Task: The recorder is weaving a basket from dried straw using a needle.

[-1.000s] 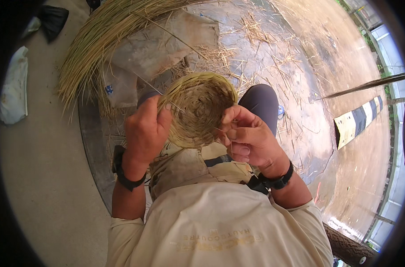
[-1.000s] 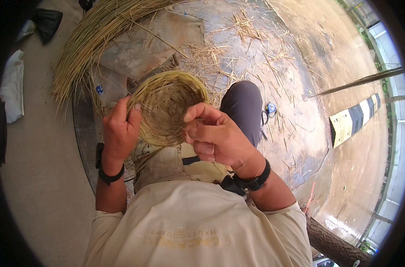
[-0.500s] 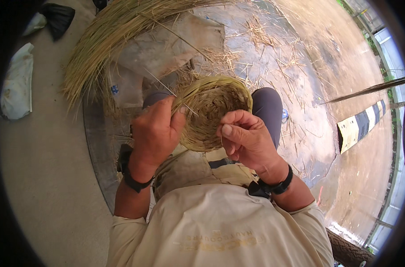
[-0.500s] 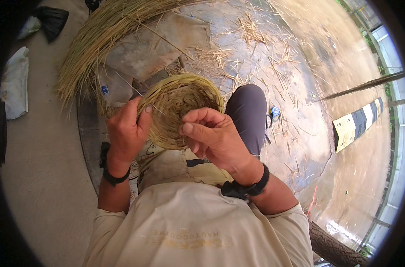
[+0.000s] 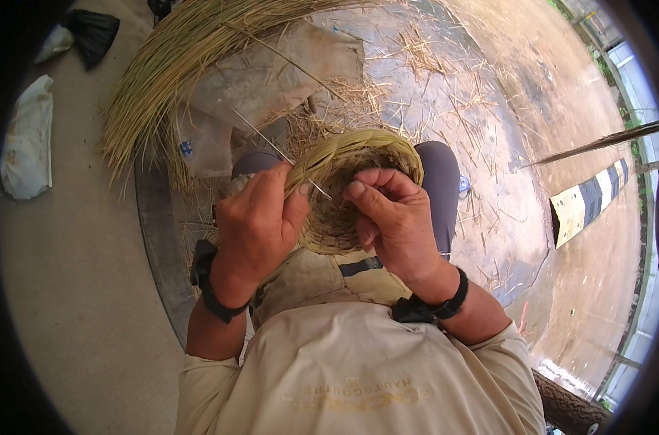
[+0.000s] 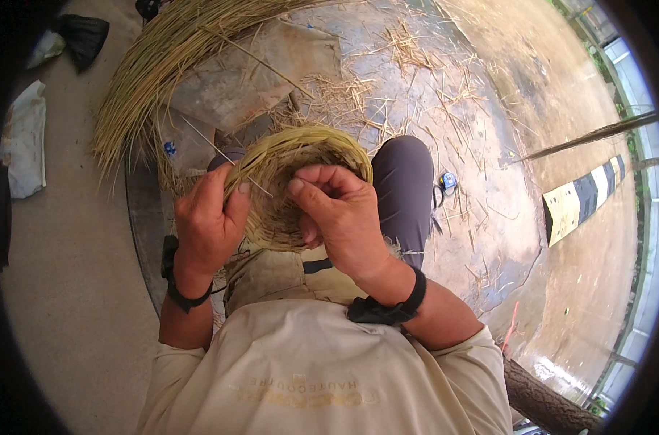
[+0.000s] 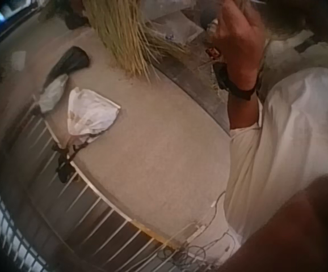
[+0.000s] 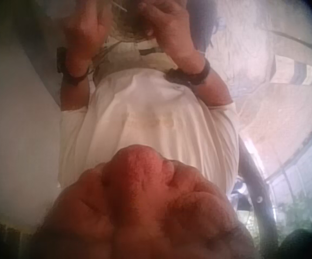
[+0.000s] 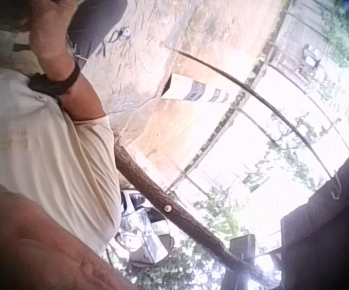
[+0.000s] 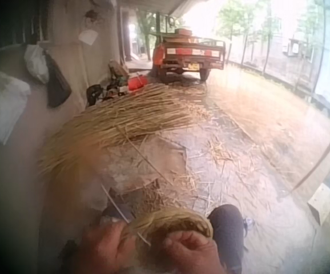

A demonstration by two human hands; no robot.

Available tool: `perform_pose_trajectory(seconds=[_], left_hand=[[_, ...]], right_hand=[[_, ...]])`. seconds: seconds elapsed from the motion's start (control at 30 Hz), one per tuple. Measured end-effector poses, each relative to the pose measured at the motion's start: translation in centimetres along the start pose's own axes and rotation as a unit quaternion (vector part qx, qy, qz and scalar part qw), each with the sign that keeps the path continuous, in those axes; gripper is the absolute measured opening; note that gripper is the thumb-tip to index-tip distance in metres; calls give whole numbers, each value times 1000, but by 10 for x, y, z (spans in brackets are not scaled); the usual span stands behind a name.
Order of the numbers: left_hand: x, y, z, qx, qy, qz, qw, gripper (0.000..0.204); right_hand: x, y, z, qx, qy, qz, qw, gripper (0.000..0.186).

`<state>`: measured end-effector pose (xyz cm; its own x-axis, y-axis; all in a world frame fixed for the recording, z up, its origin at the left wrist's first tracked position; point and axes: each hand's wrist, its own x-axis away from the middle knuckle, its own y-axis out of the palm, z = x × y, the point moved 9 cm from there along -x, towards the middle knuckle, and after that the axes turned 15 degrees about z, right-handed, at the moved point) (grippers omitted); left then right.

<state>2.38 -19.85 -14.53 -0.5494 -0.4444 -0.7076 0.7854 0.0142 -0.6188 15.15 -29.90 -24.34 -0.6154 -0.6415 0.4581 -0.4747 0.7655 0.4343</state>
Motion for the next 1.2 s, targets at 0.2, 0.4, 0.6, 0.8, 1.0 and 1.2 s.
perform_pose_trajectory(seconds=[0.2, 0.4, 0.6, 0.8, 1.0, 1.2], left_hand=[[0, 1, 4, -1, 16, 10, 1000, 26], [2, 1, 6, 3, 39, 30, 999, 28], [3, 1, 6, 5, 32, 26, 999, 29], [2, 1, 9, 3, 41, 31, 999, 29], [1, 2, 10, 4, 44, 29, 999, 27], [0, 4, 9, 3, 41, 26, 999, 27]], right_hand=[[-3, -1, 3, 8, -2, 16, 1000, 21], [-4, 1, 7, -31, 29, 21, 999, 22], [-4, 3, 8, -47, 43, 6, 998, 22], [-2, 6, 7, -56, 58, -2, 997, 21], [1, 8, 10, -85, 99, -24, 991, 20], [1, 11, 14, -102, 135, -50, 984, 18]])
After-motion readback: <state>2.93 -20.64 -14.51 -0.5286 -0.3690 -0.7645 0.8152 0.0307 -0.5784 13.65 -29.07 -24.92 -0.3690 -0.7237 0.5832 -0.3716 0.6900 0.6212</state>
